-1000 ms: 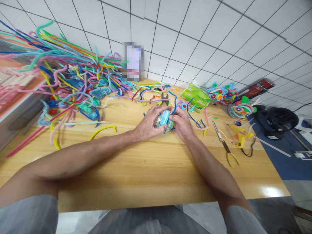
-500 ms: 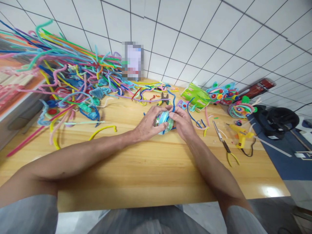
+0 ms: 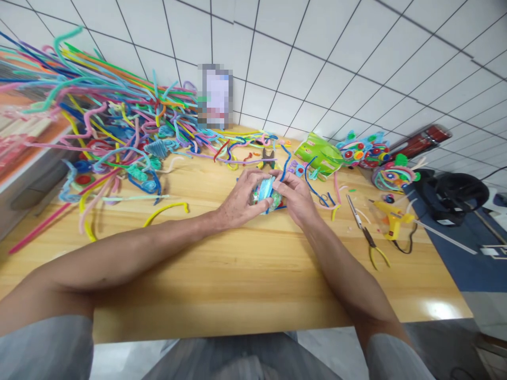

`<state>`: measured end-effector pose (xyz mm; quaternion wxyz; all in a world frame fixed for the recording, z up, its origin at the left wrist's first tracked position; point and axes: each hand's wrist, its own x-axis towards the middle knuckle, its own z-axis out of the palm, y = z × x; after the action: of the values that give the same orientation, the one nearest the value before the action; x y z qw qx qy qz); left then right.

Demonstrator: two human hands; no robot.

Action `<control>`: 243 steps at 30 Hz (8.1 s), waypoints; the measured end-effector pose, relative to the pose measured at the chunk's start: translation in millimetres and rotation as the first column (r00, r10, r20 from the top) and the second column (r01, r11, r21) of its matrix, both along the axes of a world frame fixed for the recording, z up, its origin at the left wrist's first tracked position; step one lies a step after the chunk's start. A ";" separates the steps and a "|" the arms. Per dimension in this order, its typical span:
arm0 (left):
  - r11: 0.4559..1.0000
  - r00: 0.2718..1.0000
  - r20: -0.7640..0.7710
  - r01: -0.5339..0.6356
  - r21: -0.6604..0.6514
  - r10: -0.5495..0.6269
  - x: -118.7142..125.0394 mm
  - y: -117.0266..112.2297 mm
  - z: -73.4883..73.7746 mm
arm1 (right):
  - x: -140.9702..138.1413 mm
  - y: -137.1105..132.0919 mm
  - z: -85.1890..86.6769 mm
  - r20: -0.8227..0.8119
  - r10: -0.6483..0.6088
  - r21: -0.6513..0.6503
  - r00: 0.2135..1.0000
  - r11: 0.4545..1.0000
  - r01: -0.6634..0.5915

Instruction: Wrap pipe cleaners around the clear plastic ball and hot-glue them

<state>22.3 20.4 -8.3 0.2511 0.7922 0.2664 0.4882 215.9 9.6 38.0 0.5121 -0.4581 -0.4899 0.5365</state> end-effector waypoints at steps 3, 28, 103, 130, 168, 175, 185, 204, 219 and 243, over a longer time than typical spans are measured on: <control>1.000 1.000 -0.017 0.005 0.004 -0.005 0.2 0.2 -1.6 | -0.5 0.0 -1.8 0.005 0.007 0.006 1.000 1.000 -0.007; 0.999 1.000 -0.023 0.014 0.038 -0.013 -2.3 1.9 -1.5 | 10.8 9.1 2.8 0.045 0.088 0.039 0.995 0.995 -0.090; 0.992 0.993 0.038 0.117 -0.038 -0.115 3.8 -10.0 -4.3 | 18.6 1.6 8.0 0.236 0.224 0.090 0.946 0.964 -0.250; 0.985 0.990 -0.035 0.134 -0.108 -0.138 -1.3 -18.4 4.2 | 31.4 8.9 6.4 0.203 0.192 0.015 0.960 0.980 -0.200; 0.983 0.989 0.091 0.126 -0.130 -0.115 1.4 -14.3 0.5 | 17.0 1.2 8.8 0.125 0.154 -0.006 0.980 0.988 -0.154; 0.996 0.993 0.079 0.086 -0.028 -0.083 2.5 -12.9 -5.9 | 13.7 -2.3 14.2 0.168 0.150 -0.024 0.974 0.989 -0.149; 0.955 0.993 0.105 0.083 -0.286 -0.055 0.4 -11.3 1.1 | 17.8 0.3 17.8 0.138 0.257 -0.015 0.957 0.966 -0.257; 0.989 0.996 0.066 0.061 -0.135 -0.052 0.5 -18.3 0.7 | 13.9 -0.5 13.2 0.152 0.179 -0.046 0.972 0.984 -0.174; 0.964 0.997 0.077 0.048 -0.262 -0.029 -0.3 -14.3 4.5 | 19.6 3.6 11.9 0.091 0.146 -0.088 0.985 0.986 -0.138; 0.986 0.996 0.086 0.020 -0.167 -0.006 1.1 -19.3 2.4 | 20.6 1.8 10.6 0.240 0.164 -0.011 0.957 0.986 -0.166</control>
<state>23.4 1.1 -5.9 0.3310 0.7485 0.2905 0.4958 236.5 11.4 48.6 0.4046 -0.4747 -0.5871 0.5160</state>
